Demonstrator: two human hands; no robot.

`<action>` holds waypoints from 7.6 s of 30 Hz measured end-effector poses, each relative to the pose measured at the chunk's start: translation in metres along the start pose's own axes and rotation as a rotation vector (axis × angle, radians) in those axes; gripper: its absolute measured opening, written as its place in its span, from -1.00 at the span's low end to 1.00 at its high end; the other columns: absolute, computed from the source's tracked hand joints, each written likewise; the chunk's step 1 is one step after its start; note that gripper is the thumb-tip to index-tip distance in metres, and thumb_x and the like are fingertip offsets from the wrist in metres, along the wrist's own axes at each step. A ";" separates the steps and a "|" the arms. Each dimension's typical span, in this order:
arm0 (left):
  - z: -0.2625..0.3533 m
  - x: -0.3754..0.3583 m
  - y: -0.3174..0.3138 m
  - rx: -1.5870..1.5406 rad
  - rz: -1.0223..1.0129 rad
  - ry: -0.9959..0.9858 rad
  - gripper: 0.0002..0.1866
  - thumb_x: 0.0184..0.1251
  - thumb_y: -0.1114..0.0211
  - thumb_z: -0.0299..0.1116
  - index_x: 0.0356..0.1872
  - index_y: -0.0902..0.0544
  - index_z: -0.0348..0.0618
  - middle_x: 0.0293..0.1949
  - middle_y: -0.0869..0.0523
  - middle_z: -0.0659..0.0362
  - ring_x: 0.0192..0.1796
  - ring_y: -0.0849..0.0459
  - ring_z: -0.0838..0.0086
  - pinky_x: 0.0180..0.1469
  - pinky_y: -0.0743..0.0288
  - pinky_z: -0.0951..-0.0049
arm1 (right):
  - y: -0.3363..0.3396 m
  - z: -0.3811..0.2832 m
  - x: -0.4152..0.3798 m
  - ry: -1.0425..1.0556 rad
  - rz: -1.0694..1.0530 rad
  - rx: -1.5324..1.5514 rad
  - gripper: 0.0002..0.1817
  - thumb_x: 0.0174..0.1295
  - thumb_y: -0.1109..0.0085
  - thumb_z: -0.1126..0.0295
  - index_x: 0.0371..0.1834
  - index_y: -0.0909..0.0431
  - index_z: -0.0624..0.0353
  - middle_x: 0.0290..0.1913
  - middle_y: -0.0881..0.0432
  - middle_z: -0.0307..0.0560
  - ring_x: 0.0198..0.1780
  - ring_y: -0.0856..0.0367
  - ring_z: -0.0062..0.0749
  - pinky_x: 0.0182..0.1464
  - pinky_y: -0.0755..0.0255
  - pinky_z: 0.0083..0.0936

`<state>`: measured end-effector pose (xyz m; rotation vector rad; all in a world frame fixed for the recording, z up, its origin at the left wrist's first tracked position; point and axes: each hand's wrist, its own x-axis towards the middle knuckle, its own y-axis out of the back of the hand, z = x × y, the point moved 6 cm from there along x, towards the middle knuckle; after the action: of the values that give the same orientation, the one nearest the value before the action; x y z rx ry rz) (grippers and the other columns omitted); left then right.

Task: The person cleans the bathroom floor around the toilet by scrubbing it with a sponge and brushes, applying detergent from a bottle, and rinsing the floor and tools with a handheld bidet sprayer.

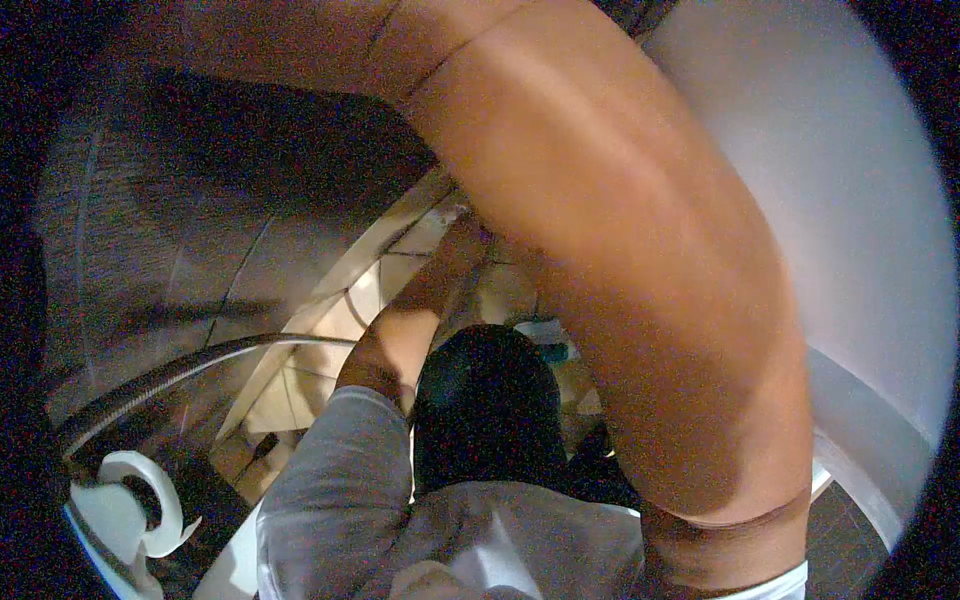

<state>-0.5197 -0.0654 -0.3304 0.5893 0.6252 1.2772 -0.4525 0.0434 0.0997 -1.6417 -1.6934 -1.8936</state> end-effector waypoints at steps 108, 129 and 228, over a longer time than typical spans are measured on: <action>0.339 -0.615 0.827 0.606 1.967 1.066 -0.23 -0.13 -0.32 -0.05 0.17 -0.27 -0.10 0.11 -0.40 -0.06 0.15 -0.38 0.13 0.17 -0.21 0.17 | 0.085 -0.031 -0.055 -0.314 -0.269 0.614 -0.20 -0.08 -0.13 0.59 0.30 -0.03 -0.03 0.40 0.27 -0.02 0.36 0.08 -0.15 0.12 -0.16 -0.41; 0.486 -0.463 0.747 1.547 1.641 0.147 -0.51 -0.07 -0.25 -0.20 -0.07 -0.50 -0.25 -0.13 -0.58 -0.02 -0.05 -0.56 0.32 -0.03 -0.42 0.39 | 0.074 -0.025 -0.061 -0.292 -0.346 0.531 -0.33 0.01 -0.17 0.33 0.25 -0.14 -0.09 0.37 0.28 0.11 0.31 -0.02 0.04 0.24 -0.10 -0.24; 0.299 -0.632 0.802 0.361 2.004 1.422 -0.29 -0.05 -0.24 -0.29 0.21 -0.16 -0.04 0.17 -0.26 -0.05 0.15 -0.32 0.12 0.12 -0.25 0.20 | 0.066 -0.030 -0.073 -0.316 -0.494 0.550 -0.46 0.03 -0.11 0.45 0.15 -0.27 0.07 0.32 -0.03 0.05 0.29 -0.09 -0.04 0.24 -0.11 -0.35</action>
<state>-0.9603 -0.5483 0.5088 0.3799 1.5395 3.6305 -0.3966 -0.0420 0.0936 -1.4309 -2.6419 -1.1466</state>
